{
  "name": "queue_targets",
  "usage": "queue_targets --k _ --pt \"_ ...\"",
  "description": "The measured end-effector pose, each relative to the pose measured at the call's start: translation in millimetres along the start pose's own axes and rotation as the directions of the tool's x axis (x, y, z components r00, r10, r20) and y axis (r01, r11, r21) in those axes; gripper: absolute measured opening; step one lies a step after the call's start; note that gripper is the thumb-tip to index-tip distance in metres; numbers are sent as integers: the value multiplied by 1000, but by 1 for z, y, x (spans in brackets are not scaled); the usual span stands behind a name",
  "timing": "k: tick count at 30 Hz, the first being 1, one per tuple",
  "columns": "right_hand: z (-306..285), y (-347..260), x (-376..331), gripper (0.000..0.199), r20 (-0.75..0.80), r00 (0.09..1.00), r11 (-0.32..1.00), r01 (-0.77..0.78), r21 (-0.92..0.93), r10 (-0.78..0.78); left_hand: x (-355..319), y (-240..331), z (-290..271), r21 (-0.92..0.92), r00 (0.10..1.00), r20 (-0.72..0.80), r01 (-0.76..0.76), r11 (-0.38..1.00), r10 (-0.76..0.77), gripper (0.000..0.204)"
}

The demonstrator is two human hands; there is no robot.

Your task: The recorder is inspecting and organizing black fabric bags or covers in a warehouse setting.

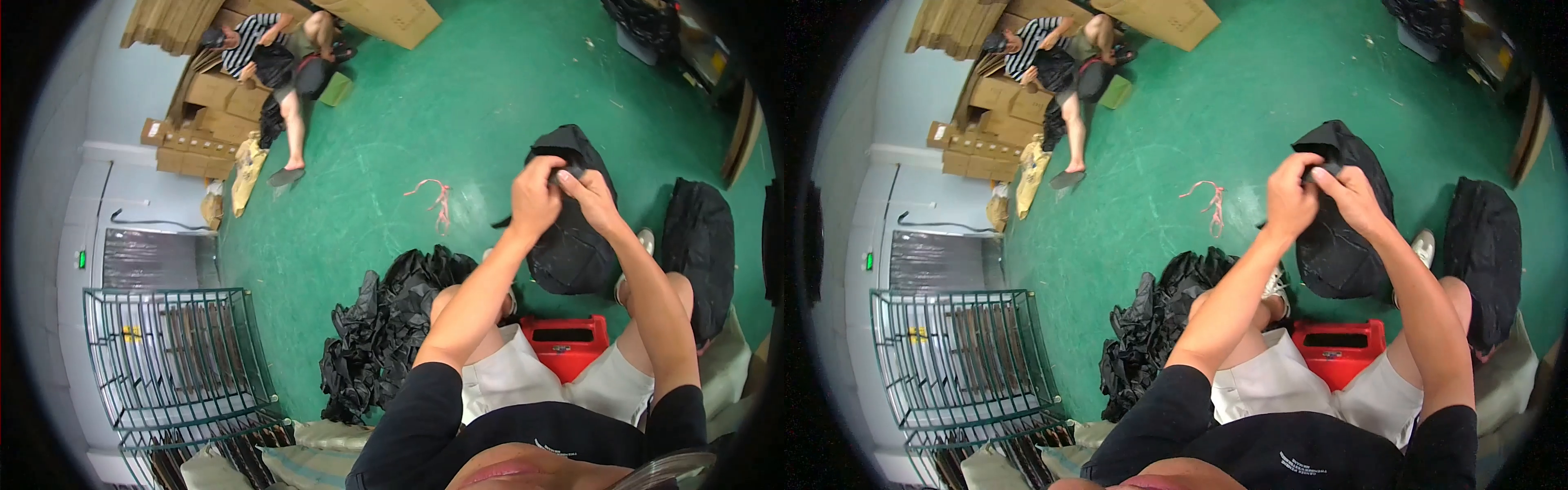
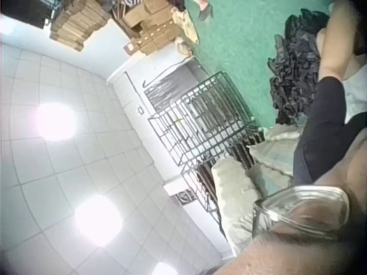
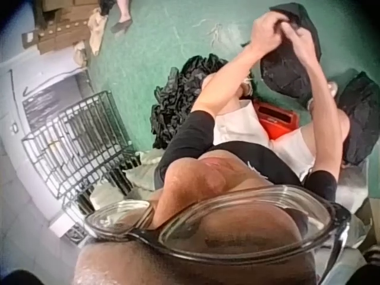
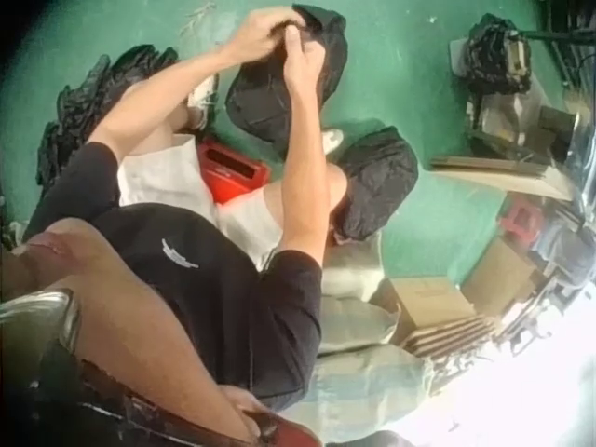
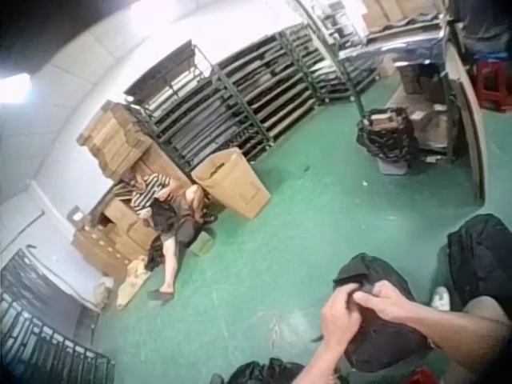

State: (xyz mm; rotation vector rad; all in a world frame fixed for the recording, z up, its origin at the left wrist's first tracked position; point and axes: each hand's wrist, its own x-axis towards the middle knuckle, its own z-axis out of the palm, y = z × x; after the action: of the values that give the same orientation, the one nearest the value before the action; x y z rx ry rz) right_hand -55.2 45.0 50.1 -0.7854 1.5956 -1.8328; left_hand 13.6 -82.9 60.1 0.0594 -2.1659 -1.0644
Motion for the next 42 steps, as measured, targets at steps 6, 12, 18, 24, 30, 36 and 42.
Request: queue_targets --k 6,12,18,24,30,36,42 --pt "-7 -10 15 28 -166 984 997 67 38 -59 7 -42 -29 -425 923 -18 341 839 -385 29" --pt "-30 -6 20 31 -190 982 992 7 127 17 15 -13 -53 -746 730 520 641 179 -444 12" --pt "-25 -21 6 43 457 858 899 -371 233 235 2 -17 -56 -822 792 548 570 5 -269 33" --pt "-42 -31 9 33 589 804 772 -424 473 81 17 -8 -70 -857 704 390 514 46 -593 36" --pt "-47 -40 -7 55 678 733 687 -521 507 55 14 -27 -78 -847 624 402 532 -13 -671 41" --pt "-42 -25 -3 45 272 955 532 -293 795 119 16 -26 -70 -785 477 497 603 -142 -725 45" --pt "-38 -34 4 35 231 930 703 -367 610 285 1 -70 -68 -749 461 656 494 -442 -597 42"
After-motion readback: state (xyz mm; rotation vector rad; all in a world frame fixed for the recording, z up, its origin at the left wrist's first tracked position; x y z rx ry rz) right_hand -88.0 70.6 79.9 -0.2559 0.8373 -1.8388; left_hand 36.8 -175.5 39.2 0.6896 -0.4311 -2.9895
